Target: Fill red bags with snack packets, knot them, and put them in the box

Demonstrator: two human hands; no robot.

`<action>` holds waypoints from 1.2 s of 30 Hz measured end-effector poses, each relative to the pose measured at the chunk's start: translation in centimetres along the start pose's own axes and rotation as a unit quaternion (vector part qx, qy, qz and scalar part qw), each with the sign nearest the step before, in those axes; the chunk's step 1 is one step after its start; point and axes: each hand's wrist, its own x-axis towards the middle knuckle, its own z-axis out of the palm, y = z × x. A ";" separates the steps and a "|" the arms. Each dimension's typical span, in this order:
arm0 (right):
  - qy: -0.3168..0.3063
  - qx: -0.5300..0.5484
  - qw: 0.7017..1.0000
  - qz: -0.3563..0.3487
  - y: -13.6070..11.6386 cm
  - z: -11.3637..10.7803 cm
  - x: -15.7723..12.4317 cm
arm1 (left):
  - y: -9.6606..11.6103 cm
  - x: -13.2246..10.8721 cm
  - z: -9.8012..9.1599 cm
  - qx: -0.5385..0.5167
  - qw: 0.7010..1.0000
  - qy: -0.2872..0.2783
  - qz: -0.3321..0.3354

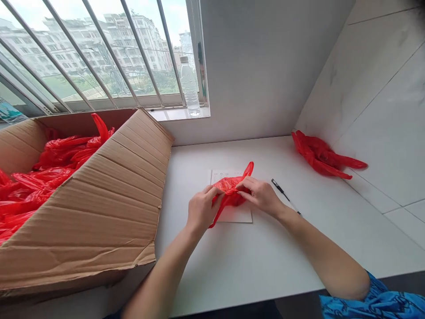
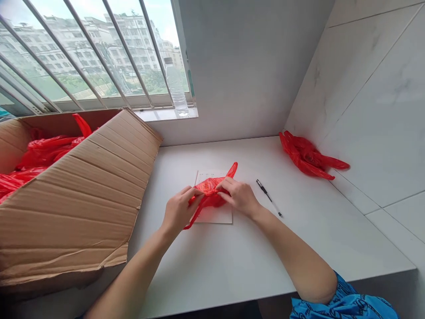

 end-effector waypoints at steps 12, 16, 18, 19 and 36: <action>0.096 0.168 0.981 0.020 -2.4 -0.6 -0.2 | 1.0 -0.4 -0.9 -0.121 0.992 0.012 0.019; 0.100 0.171 0.980 0.000 -3.4 0.5 -0.5 | 1.0 -0.6 -0.5 -0.135 0.990 0.022 0.021; 0.101 0.167 0.981 -0.010 -3.2 0.6 -0.6 | 0.7 -0.6 -0.6 -0.141 0.989 0.033 0.018; 0.101 0.162 0.982 -0.014 -3.0 0.6 -0.6 | 0.5 -0.5 -0.6 -0.142 0.989 0.036 0.017; 0.115 0.066 0.990 -0.045 -1.8 0.5 0.3 | -0.8 0.5 -1.3 -0.122 0.990 0.057 0.035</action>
